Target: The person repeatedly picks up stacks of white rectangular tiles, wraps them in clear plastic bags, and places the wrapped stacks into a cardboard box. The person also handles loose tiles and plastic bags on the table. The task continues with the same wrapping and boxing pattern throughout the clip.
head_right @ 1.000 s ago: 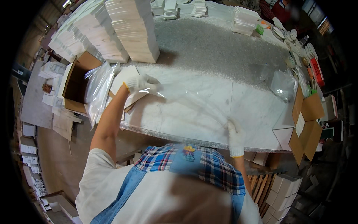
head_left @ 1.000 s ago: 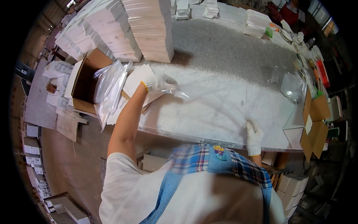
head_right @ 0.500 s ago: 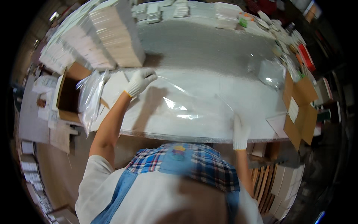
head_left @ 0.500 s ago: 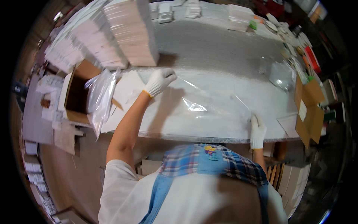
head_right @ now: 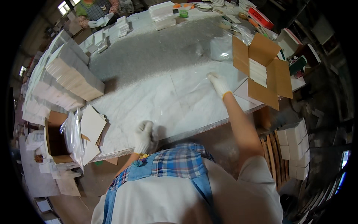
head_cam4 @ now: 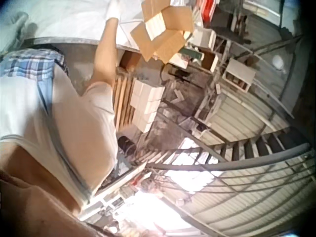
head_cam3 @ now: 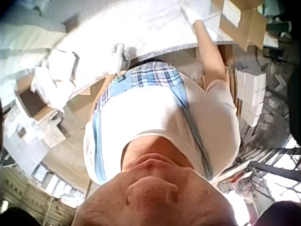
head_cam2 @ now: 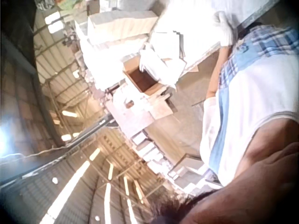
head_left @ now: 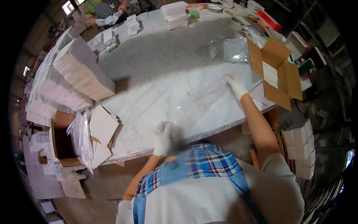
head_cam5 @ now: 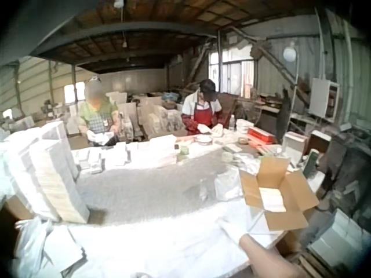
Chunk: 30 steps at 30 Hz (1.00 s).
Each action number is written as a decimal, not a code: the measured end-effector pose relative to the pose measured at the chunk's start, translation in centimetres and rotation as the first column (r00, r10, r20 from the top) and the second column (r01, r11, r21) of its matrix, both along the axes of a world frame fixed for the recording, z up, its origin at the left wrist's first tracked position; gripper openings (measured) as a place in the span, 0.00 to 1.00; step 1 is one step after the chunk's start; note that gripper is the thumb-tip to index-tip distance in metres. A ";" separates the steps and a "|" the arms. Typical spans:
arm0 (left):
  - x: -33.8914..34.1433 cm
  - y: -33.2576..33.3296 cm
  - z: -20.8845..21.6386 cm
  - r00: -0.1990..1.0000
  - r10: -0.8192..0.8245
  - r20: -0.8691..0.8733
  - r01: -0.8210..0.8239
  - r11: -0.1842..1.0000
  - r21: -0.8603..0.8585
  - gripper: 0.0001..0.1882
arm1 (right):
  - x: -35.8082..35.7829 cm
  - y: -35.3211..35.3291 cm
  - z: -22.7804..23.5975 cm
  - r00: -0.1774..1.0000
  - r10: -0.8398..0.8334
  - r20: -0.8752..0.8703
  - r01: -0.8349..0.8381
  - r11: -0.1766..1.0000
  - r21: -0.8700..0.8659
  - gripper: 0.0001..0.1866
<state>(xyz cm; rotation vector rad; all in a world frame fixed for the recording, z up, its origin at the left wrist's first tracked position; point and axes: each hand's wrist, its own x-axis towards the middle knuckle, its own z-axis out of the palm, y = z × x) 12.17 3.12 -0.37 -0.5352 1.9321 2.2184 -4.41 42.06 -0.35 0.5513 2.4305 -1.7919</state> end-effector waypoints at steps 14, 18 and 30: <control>-1.5 12.6 -1.4 0.940 -0.124 -0.318 -0.136 0.718 -0.682 0.14 | 2.1 -7.3 -0.6 0.929 0.353 -0.110 -0.331 0.927 0.178 0.36; -3.9 15.0 1.7 0.960 -0.235 0.150 0.264 0.586 -0.766 0.15 | 8.2 -9.3 2.4 0.841 0.541 -0.011 -0.538 0.838 0.091 0.40; -2.5 14.8 -6.9 0.881 -0.473 0.005 0.140 0.251 -0.958 0.13 | 7.4 -13.7 2.1 0.739 0.672 0.053 -0.649 0.688 0.324 0.24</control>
